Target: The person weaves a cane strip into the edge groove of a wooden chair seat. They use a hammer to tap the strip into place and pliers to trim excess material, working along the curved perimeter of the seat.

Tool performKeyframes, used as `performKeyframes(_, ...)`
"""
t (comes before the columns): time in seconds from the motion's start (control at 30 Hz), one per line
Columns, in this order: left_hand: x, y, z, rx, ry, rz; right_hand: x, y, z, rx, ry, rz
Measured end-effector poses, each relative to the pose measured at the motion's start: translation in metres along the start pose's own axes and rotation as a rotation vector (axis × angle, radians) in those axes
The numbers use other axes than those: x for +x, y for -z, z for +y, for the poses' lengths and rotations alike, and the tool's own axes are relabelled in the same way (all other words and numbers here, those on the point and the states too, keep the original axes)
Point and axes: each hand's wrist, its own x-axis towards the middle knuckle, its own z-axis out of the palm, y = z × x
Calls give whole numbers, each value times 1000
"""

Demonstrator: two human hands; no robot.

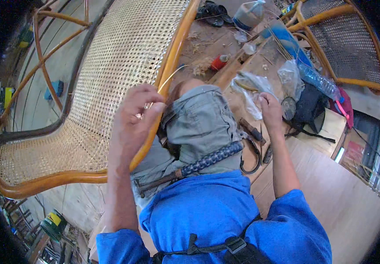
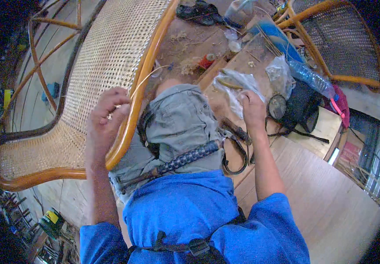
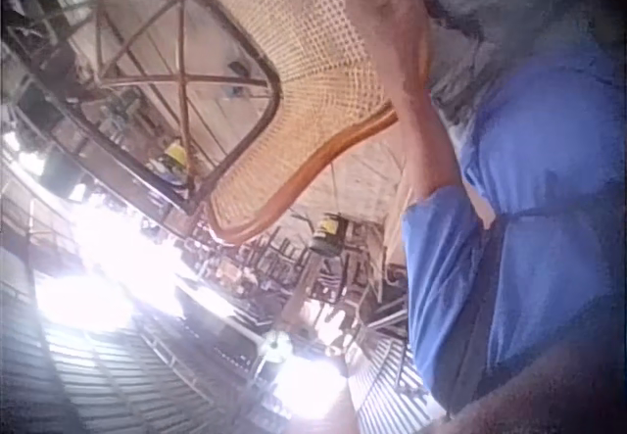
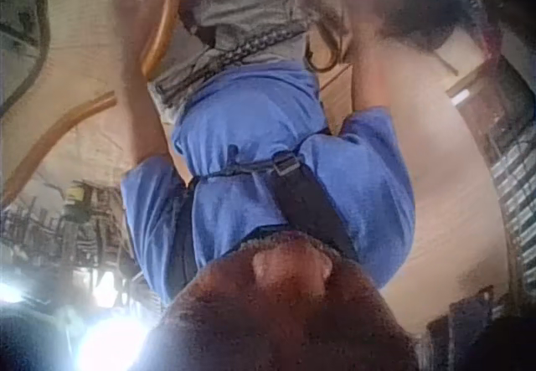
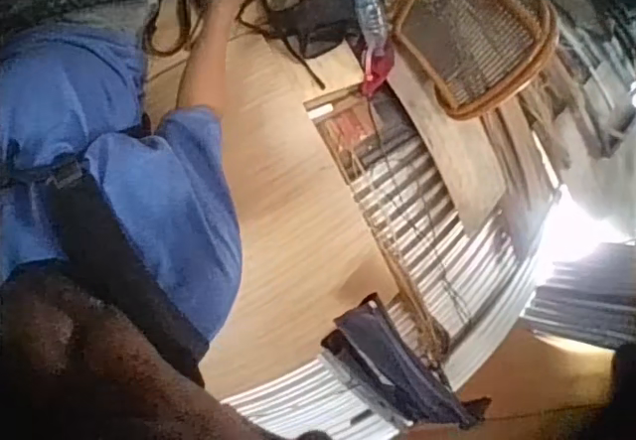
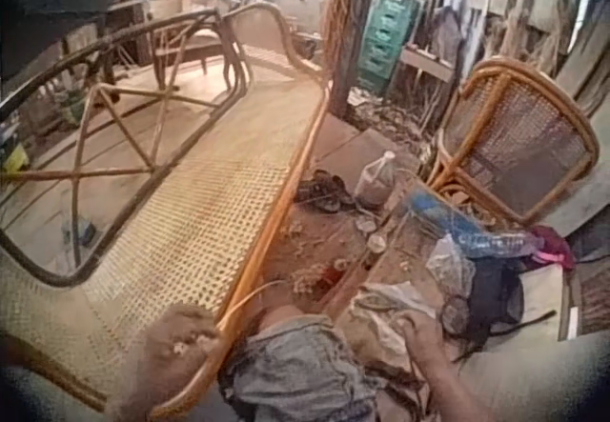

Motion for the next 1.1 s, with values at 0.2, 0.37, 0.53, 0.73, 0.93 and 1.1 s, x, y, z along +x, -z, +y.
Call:
performKeyframes(0.2,9,-101,23,-19,-250,-368,8,-19,34,-269,-335,-45)
performKeyframes(0.37,5,-162,7,302,-435,-446,-9,-29,35,-185,-215,-121)
performKeyframes(0.53,2,-174,0,388,-461,-425,-30,-39,63,-356,-64,-43)
performKeyframes(0.73,-1,-177,-4,344,-426,-380,-19,-21,56,-46,-157,51)
performKeyframes(0.93,12,-185,4,-76,-138,-326,-9,12,30,648,-541,-52)
performKeyframes(1.1,40,-210,2,-903,440,-285,-20,52,-69,699,-541,-193)
